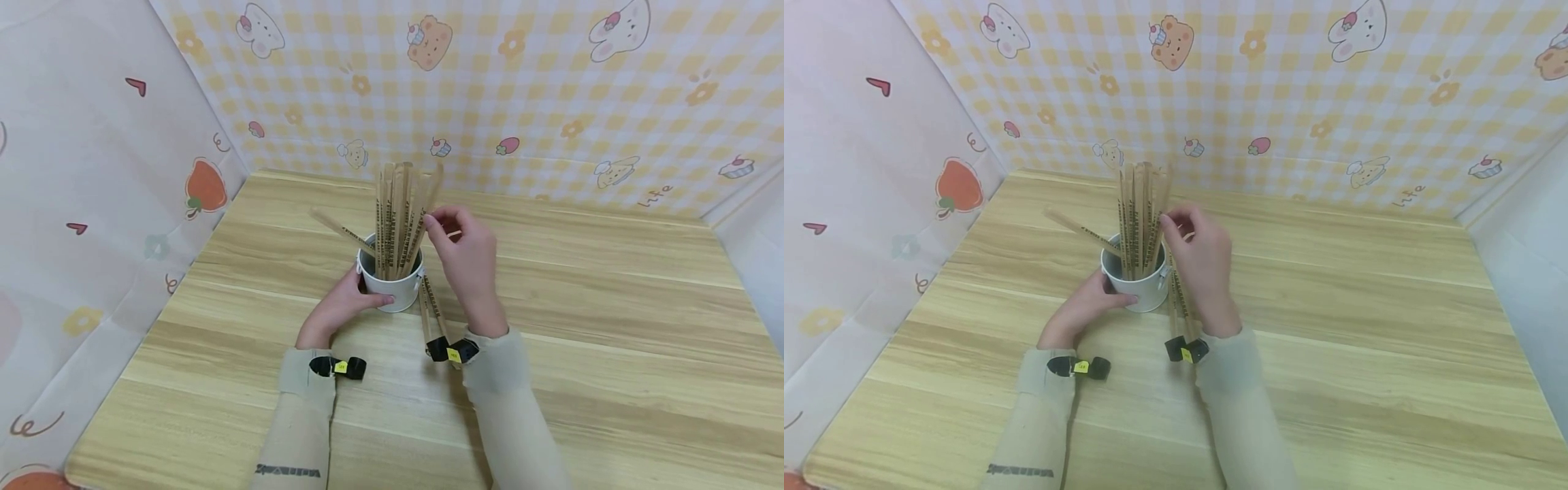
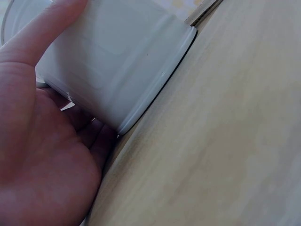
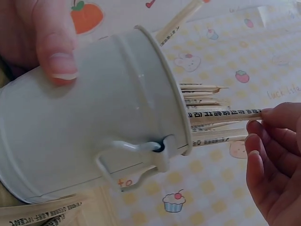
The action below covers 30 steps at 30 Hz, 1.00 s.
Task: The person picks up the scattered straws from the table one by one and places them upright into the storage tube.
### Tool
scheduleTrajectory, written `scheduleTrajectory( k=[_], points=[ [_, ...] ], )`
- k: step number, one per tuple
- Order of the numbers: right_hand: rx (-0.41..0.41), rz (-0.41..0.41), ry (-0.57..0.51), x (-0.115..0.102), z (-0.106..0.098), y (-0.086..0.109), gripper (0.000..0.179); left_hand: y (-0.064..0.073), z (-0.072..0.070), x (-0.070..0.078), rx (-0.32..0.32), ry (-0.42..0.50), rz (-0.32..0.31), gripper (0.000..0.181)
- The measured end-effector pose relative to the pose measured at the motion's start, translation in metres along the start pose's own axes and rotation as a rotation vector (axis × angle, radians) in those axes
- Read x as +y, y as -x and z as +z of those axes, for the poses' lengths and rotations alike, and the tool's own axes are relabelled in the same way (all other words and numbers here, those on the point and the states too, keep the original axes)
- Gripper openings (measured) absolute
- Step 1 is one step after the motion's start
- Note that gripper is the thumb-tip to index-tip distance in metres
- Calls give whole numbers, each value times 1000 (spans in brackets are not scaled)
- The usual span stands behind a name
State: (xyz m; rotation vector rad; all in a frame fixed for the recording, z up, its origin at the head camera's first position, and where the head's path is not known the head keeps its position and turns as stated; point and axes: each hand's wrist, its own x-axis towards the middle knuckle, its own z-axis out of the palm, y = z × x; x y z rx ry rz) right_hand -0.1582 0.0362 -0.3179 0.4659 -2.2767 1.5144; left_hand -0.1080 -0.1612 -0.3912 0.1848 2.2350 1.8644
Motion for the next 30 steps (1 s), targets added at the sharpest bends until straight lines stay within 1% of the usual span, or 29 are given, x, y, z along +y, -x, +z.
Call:
scheduleTrajectory(
  k=[6,13,20,25,30],
  points=[
    [-38,51,33,6,4,0,22,0,0,0,2,-9,-11,87],
    [-52,87,52,11,7,1,20,-1,0,-2,-1,2,-6,88],
    [-60,88,90,17,10,0,19,-1,0,-3,0,12,-13,88],
    [-65,78,95,20,12,0,17,-1,0,-3,5,11,-5,88],
    [-74,92,92,22,13,0,16,-1,0,-3,2,18,5,88]
  ],
)
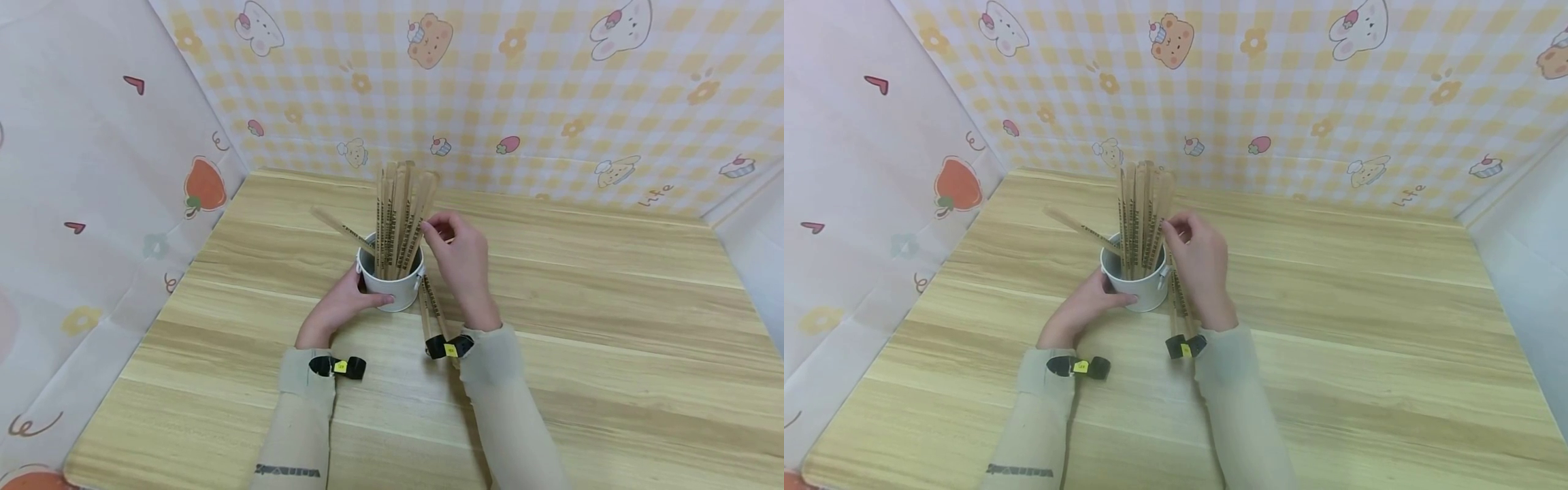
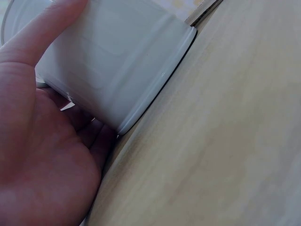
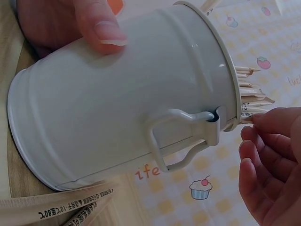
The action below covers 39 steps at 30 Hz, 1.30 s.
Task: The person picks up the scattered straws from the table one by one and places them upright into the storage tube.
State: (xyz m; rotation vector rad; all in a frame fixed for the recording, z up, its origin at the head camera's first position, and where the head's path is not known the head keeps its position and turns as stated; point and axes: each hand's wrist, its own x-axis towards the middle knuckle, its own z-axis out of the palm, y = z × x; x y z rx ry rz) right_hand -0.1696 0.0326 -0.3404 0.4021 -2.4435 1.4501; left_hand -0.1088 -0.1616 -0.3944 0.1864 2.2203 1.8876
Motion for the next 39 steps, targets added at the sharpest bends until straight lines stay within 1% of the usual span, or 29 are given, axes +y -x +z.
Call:
scheduleTrajectory(
  k=[7,15,18,21,27,31,33,36,39],
  points=[
    [-20,-2,17,2,1,0,16,0,-1,0,-6,-1,-2,87],
    [-37,17,30,4,2,0,17,0,-1,2,-5,-10,-12,87],
    [-41,20,25,3,1,0,18,0,-1,1,0,-10,-16,88],
    [-39,31,0,2,0,0,20,-3,-2,-4,2,2,-7,88],
    [-13,63,-35,6,-3,-2,23,-9,-3,-22,11,-7,14,88],
    [-18,91,-28,13,-4,-4,22,-10,-3,-26,13,-9,31,89],
    [-35,111,-17,17,-5,-4,21,-10,-3,-26,13,-11,34,89],
    [-81,167,16,23,-5,-5,20,-9,-3,-25,15,-15,27,89],
    [-151,225,55,28,-4,-5,22,-8,-2,-20,10,3,22,90]
  ],
)
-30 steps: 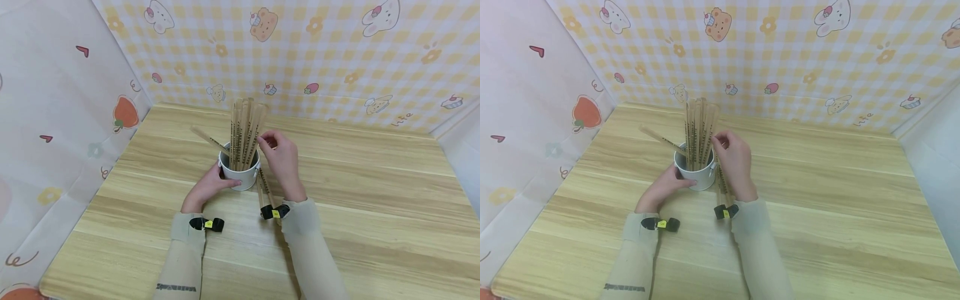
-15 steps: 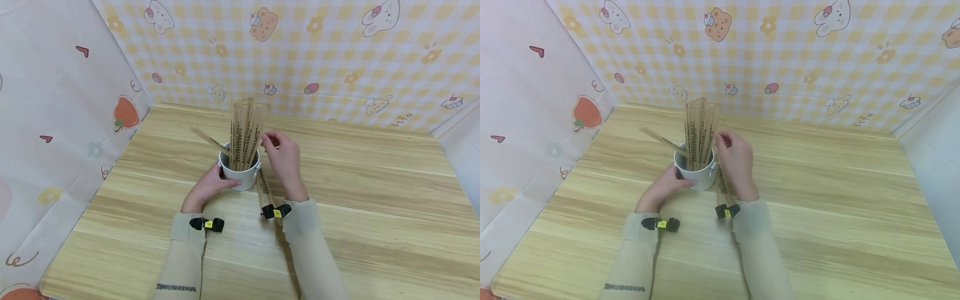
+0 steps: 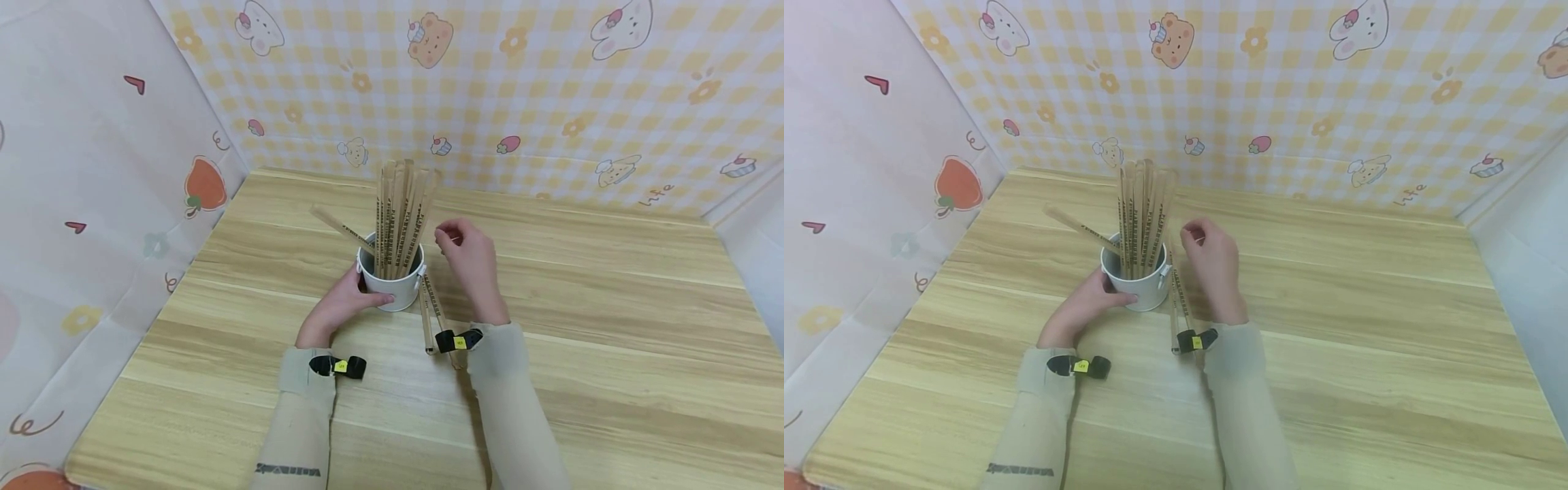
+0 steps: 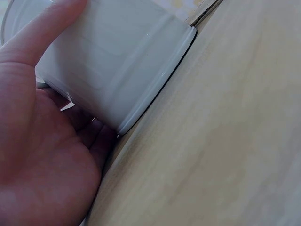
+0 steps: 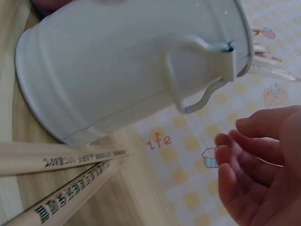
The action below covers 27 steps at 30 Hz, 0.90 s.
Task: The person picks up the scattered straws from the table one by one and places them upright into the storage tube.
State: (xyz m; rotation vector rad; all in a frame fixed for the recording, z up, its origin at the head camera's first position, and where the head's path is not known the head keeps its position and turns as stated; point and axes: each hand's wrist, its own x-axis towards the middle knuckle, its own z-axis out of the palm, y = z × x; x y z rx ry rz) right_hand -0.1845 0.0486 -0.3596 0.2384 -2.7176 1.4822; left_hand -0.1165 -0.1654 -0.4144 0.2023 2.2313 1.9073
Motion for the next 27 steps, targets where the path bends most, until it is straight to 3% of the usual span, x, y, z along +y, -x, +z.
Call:
scheduleTrajectory(
  k=[6,11,17,22,27],
  points=[
    [-114,21,80,12,7,-1,28,6,2,17,-9,17,-23,89],
    [-200,43,138,19,14,-1,32,8,2,22,-5,-25,-53,88],
    [-282,93,194,24,20,0,35,9,2,22,-6,-31,-58,89],
    [-288,67,285,28,27,-1,33,8,2,21,-12,-23,-41,89],
    [-297,47,352,29,33,0,30,1,0,1,-2,-15,-19,90]
  ],
)
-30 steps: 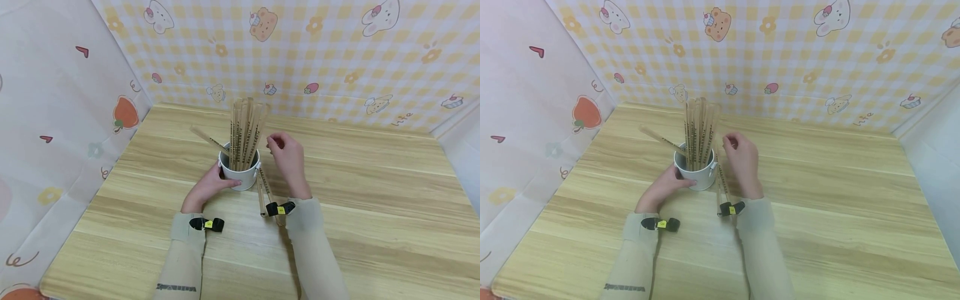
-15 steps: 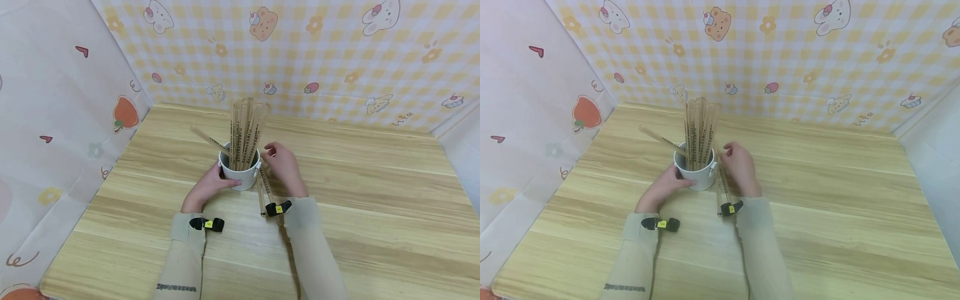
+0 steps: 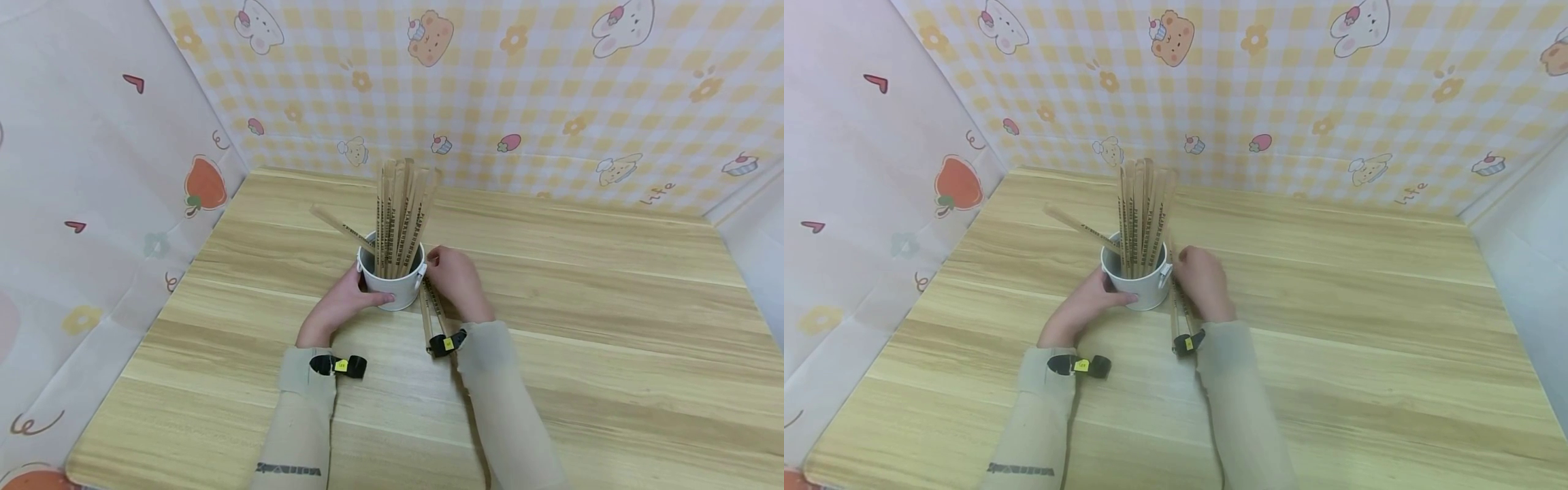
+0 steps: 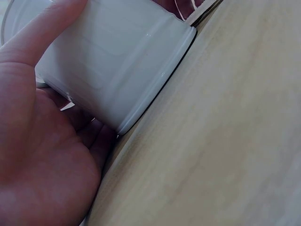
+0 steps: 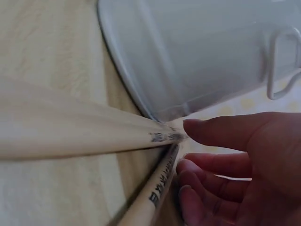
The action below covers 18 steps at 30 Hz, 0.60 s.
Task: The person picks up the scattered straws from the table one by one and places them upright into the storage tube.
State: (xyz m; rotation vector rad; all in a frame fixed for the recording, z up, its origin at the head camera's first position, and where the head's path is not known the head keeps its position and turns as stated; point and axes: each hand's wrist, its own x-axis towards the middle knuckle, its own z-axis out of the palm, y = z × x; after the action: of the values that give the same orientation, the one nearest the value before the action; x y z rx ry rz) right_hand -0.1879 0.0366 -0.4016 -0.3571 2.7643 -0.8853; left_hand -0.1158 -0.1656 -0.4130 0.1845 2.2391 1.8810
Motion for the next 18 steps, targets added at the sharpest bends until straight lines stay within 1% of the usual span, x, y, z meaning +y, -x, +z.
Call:
scheduleTrajectory(
  k=[2,8,15,18],
  points=[
    [-7,9,15,-1,1,1,27,-2,-1,-7,5,-4,2,90],
    [-12,34,57,-3,2,4,19,-2,-1,-7,7,-14,-1,91],
    [-22,49,63,-2,0,6,17,-3,-1,-8,6,-20,5,90],
    [-35,55,52,-2,-2,6,21,-3,-1,-9,4,-20,7,89]
  ],
)
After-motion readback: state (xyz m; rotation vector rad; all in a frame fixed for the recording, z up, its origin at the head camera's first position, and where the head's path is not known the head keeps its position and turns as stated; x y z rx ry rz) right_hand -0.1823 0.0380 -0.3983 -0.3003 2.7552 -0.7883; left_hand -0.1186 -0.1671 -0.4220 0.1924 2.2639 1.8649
